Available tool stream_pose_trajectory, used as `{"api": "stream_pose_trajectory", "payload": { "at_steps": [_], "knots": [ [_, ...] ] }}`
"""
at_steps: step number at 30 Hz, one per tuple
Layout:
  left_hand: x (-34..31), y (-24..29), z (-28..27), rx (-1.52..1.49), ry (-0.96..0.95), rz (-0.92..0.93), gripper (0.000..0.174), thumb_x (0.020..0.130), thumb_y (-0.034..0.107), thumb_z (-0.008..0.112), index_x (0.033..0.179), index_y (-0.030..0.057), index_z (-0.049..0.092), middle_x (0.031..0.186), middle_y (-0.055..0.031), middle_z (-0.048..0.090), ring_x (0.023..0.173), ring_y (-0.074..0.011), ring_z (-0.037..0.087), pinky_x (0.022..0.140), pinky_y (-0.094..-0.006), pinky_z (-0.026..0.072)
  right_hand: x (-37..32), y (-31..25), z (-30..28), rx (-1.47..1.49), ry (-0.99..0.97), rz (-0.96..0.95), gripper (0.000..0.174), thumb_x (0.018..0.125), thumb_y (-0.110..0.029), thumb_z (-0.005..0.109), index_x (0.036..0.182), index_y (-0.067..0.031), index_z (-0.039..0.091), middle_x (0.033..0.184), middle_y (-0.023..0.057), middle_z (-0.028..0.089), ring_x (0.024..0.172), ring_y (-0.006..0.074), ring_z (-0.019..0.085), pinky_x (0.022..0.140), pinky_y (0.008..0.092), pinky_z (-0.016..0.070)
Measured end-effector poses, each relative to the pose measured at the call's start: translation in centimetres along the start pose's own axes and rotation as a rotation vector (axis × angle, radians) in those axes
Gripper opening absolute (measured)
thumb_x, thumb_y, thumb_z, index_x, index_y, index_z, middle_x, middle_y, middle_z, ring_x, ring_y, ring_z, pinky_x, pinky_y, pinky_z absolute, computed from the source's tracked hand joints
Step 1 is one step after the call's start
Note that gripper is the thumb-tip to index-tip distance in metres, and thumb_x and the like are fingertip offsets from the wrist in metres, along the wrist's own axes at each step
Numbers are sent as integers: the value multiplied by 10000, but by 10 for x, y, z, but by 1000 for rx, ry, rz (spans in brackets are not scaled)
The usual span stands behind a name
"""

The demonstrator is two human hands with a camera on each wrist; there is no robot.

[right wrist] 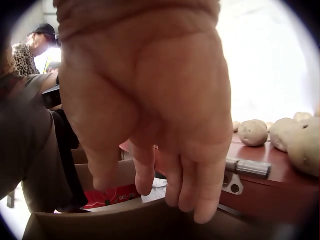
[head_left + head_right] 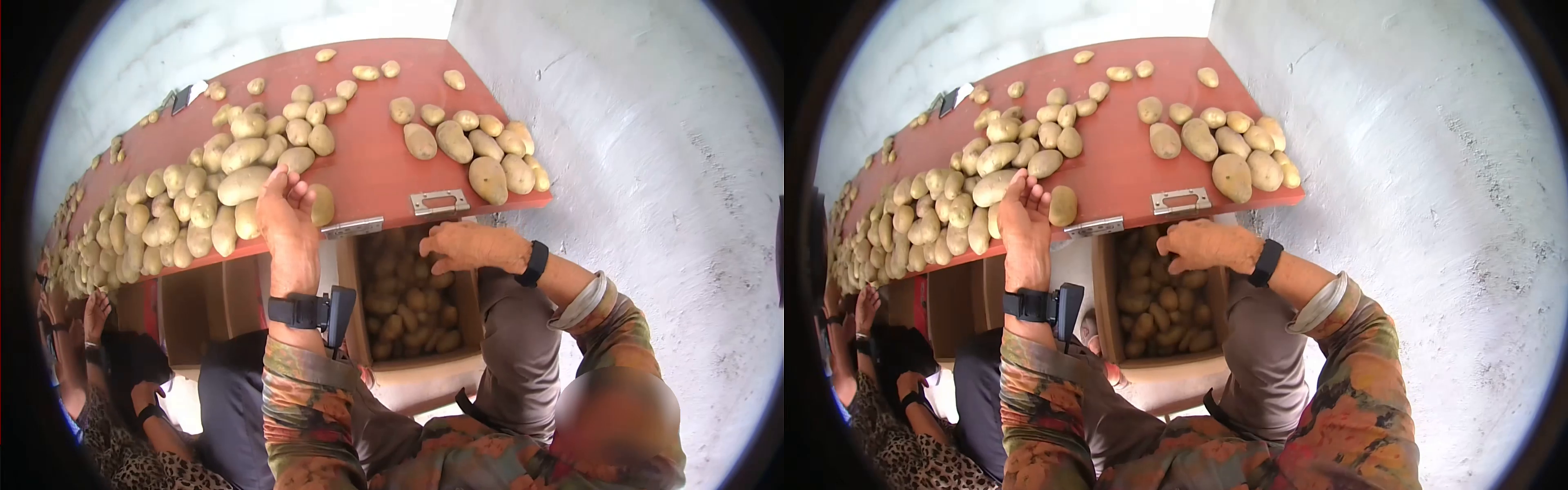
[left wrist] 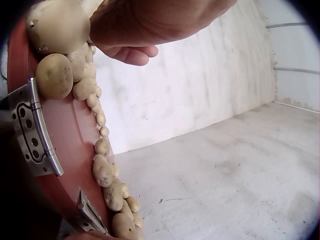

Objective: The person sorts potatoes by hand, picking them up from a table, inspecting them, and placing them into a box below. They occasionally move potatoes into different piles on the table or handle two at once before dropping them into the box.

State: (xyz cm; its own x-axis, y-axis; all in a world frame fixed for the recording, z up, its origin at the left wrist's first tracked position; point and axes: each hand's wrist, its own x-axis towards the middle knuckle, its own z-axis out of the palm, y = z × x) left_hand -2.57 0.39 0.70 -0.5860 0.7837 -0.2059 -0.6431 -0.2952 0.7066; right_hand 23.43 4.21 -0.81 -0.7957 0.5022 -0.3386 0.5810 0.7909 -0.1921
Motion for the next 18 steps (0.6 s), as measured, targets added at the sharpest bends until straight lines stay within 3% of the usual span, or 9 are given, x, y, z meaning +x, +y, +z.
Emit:
{"api": "stream_pose_trajectory", "payload": {
  "at_steps": [3,6,11,13,14,16,18],
  "knots": [
    [-2,0,0,5,1,5,226,905,137,505,1085,15,566,855,-18,560,726,-117,524,659,-253,467,-1,-7,7,119,-32,-71,364,761,-267,669,1025,-28,591,802,162,632,820,336,628,723,433,498],
    [-3,0,2,6,11,8,216,901,137,507,1073,25,573,856,-16,561,723,-115,525,658,-255,469,-3,-13,3,133,-49,-69,357,760,-260,667,1019,-25,595,797,163,631,824,334,626,720,430,498],
    [-2,0,1,13,30,5,206,897,139,515,1058,32,583,854,-16,565,717,-116,528,654,-258,468,0,-18,-3,114,-79,-76,346,764,-247,660,1017,-22,593,804,168,632,832,338,624,729,434,490],
    [-4,1,2,14,36,14,209,899,139,515,1062,26,580,855,-19,565,716,-114,530,648,-257,468,1,-21,-8,83,-159,-61,365,815,-289,638,1082,-55,553,948,146,618,938,335,596,786,436,477],
    [-4,1,1,14,31,15,209,899,139,515,1062,26,580,855,-19,565,716,-114,530,648,-257,468,1,-20,-6,81,-155,-58,365,815,-289,638,1082,-55,553,948,146,618,938,335,596,786,436,477],
    [-2,0,0,9,11,23,216,901,140,515,1072,22,572,858,-20,564,713,-111,529,647,-254,468,2,-18,-2,107,-12,-145,360,768,-250,668,1038,-29,580,806,166,633,852,344,617,744,446,483],
    [-3,0,-1,12,10,23,219,902,140,516,1078,22,569,859,-21,565,711,-110,529,646,-253,468,4,-19,-5,112,36,-119,351,770,-241,667,1036,-30,579,827,163,630,858,341,616,747,450,483]
  ]
}}
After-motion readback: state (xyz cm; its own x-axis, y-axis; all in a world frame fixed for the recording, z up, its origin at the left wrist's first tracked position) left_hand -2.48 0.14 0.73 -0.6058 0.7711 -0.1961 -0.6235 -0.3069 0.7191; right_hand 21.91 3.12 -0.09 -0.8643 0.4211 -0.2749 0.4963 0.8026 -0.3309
